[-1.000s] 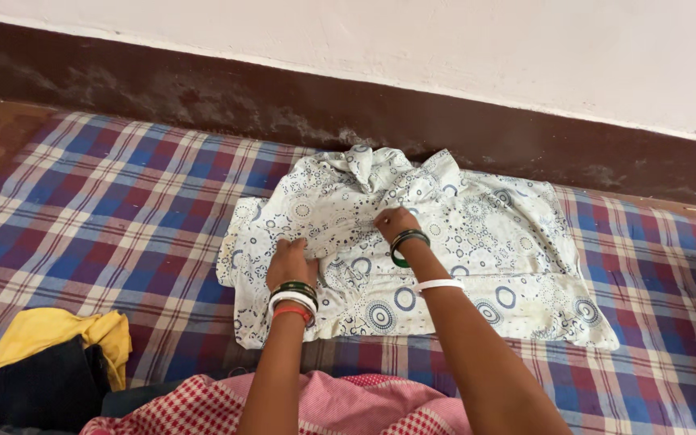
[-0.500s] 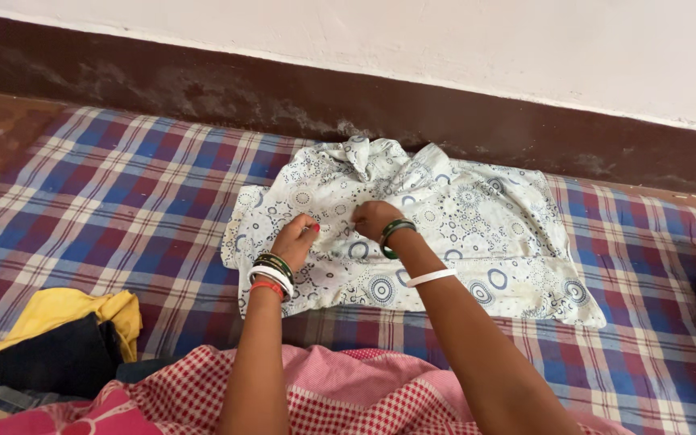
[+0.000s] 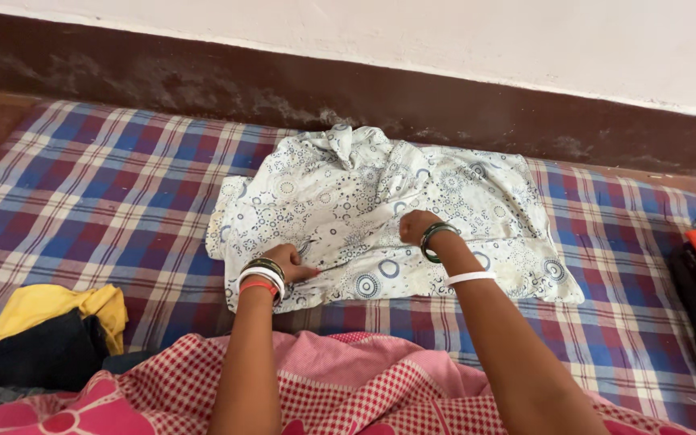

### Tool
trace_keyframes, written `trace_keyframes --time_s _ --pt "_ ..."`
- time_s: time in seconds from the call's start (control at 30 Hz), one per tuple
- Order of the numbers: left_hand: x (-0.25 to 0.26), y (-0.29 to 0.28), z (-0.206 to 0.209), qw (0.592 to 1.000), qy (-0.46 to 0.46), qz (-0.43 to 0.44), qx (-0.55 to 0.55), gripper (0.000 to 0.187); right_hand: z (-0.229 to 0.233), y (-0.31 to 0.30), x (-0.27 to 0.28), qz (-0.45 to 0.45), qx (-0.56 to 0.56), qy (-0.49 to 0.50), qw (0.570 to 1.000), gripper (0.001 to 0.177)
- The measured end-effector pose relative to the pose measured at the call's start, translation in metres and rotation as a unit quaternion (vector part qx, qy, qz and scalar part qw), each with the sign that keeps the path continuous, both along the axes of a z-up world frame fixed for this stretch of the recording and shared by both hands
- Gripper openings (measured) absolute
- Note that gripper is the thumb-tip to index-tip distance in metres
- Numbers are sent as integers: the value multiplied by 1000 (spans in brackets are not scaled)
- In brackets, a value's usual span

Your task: The person folds a patterned shirt on a bed by aligning the sleeves and body of the garment.

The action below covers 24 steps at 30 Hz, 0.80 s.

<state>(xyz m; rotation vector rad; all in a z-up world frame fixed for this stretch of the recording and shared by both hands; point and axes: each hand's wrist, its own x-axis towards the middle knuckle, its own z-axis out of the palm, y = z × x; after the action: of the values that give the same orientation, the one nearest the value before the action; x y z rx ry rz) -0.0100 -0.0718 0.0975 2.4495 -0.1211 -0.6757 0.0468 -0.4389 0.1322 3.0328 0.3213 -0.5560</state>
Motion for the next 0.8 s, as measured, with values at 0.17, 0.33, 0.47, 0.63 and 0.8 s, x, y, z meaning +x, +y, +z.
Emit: trace_keyframes --time_s 0.17,0.33,0.47,0.63,0.8 --pt "7 -10 11 981 -150 102 -75 61 22 29 5 -185 133 -26 973 53" --pt "17 -24 11 977 -188 95 -21 57 15 31 23 -213 62 -52 974 49" --pt "25 -30 26 973 -224 42 -40 72 17 10 44 -129 117 -198 965 24" --pt "31 -35 39 977 -207 52 -14 17 81 -3 53 -142 290 -265 909 19" --pt "20 -19 73 950 -258 160 -69 14 122 -6 33 -49 237 -334 911 20"
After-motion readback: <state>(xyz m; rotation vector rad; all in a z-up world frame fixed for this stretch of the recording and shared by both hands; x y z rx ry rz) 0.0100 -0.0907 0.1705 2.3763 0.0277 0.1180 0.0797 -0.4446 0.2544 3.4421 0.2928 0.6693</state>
